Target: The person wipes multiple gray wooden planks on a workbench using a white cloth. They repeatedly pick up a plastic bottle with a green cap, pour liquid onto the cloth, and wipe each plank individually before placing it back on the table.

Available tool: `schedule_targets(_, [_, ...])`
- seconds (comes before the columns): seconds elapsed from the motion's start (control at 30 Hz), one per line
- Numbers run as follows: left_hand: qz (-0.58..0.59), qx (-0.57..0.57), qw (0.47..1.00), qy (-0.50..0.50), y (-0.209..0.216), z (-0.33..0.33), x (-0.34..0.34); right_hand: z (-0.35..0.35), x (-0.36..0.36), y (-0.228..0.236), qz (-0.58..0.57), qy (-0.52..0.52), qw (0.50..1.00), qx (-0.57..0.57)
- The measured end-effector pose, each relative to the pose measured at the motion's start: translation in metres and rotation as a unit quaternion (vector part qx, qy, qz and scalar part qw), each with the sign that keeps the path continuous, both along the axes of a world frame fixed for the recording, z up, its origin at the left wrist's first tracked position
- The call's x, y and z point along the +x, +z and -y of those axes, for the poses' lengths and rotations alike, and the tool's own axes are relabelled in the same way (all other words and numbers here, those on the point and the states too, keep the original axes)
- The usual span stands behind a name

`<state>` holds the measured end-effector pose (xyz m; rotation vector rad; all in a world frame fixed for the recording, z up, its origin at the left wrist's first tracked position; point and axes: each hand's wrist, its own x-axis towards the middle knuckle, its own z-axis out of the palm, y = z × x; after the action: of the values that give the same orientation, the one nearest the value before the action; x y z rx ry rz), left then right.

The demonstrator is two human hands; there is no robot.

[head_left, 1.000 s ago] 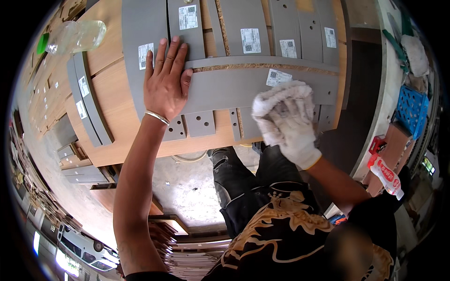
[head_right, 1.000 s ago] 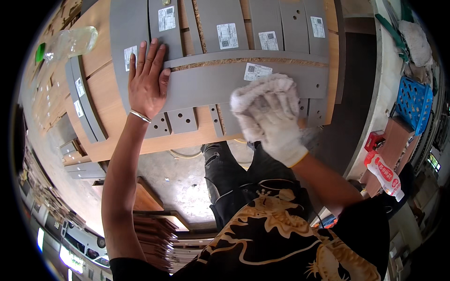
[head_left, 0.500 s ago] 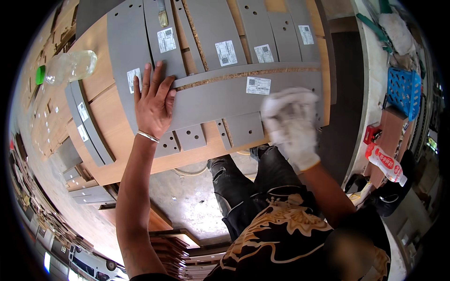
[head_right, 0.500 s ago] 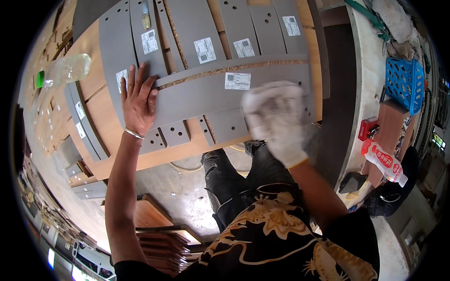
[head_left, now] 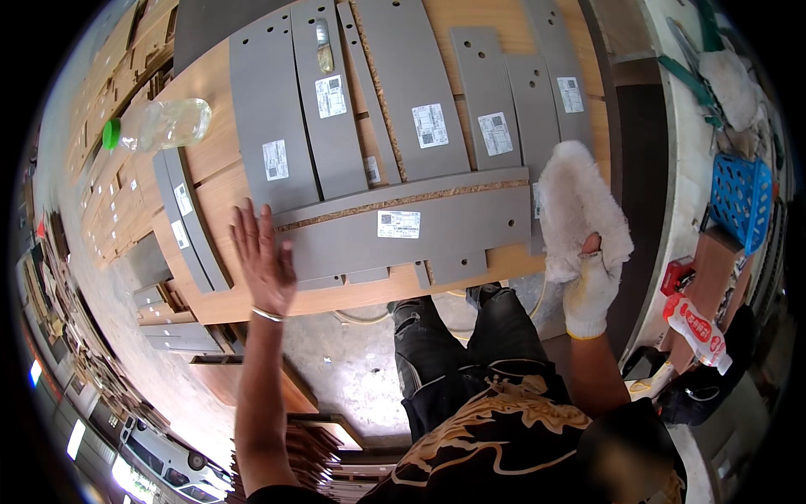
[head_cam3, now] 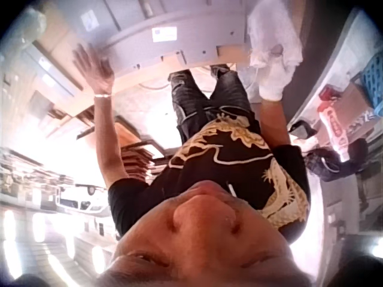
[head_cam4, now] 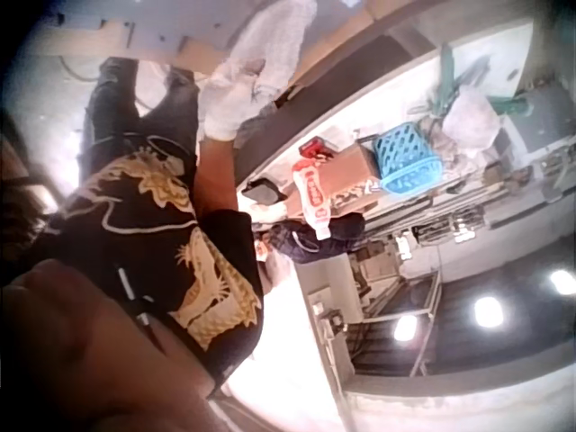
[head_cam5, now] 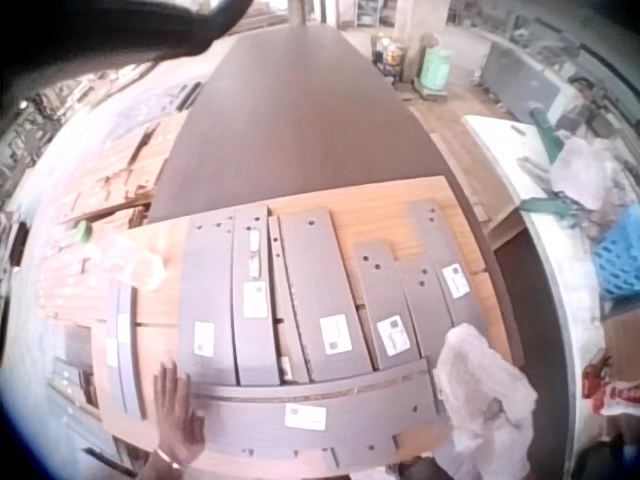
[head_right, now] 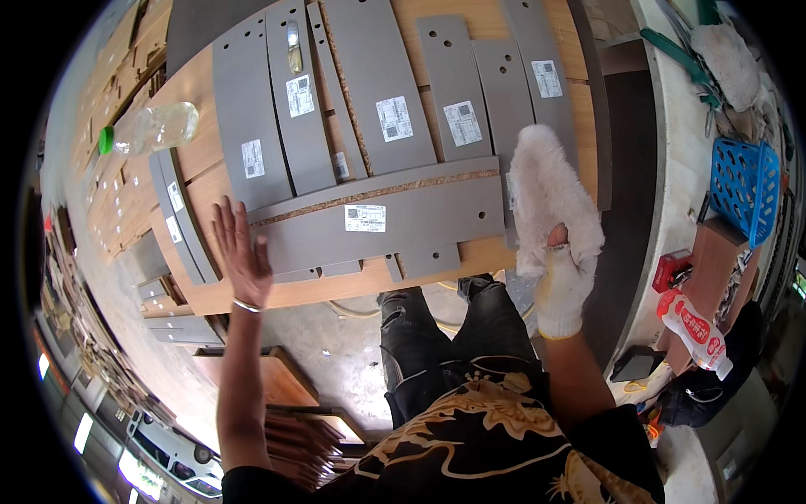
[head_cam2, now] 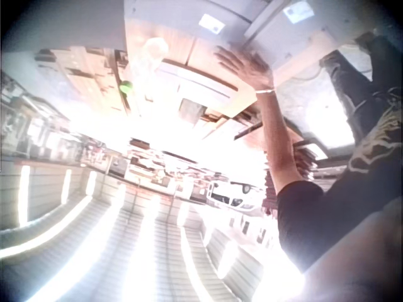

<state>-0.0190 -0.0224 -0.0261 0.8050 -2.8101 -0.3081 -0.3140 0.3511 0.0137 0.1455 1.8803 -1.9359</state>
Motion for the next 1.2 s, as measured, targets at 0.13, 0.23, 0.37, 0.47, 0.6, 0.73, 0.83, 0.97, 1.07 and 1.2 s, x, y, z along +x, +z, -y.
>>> schedule_targets(0.13, [0.006, 0.041, 0.999, 0.024, -0.004, -0.08, -0.027, 0.061, -0.018, 0.011, -0.396, 0.256, 0.846, 0.25])
schedule_targets(0.23, [-0.002, -0.007, 0.997, 0.079, -0.03, -0.099, -0.039, 0.107, 0.009, -0.017, -0.415, 0.463, 0.685, 0.379])
schedule_targets(0.37, [-0.036, -0.04, 0.997, 0.058, -0.033, -0.101, -0.044, 0.19, 0.081, -0.045, -0.506, 0.567, 0.585, 0.283])
schedule_targets(0.47, [-0.032, -0.066, 0.995, 0.068, -0.039, -0.1, -0.037, 0.181, 0.053, -0.015, -0.444, 0.529, 0.668, 0.276])
schedule_targets(0.6, [-0.01, -0.075, 0.993, 0.094, -0.039, -0.103, -0.045, 0.084, -0.022, -0.037, -0.456, 0.435, 0.65, 0.425])
schedule_targets(0.73, [-0.003, -0.078, 0.993, 0.089, -0.04, -0.102, -0.046, 0.154, 0.047, -0.031, -0.41, 0.355, 0.751, 0.377])
schedule_targets(0.83, [-0.001, -0.084, 0.992, 0.089, -0.042, -0.103, -0.041, 0.156, 0.042, -0.039, -0.413, 0.506, 0.695, 0.302])
schedule_targets(0.97, [0.0, -0.083, 0.992, 0.094, -0.038, -0.103, -0.046, 0.095, -0.009, -0.031, -0.47, 0.346, 0.68, 0.444])
schedule_targets(1.07, [-0.002, -0.079, 0.993, 0.089, -0.038, -0.103, -0.05, 0.125, 0.022, -0.031, -0.307, 0.338, 0.813, 0.362])
schedule_targets(1.2, [0.008, -0.081, 0.993, 0.088, -0.04, -0.104, -0.043, 0.159, 0.049, -0.021, -0.423, 0.474, 0.72, 0.28])
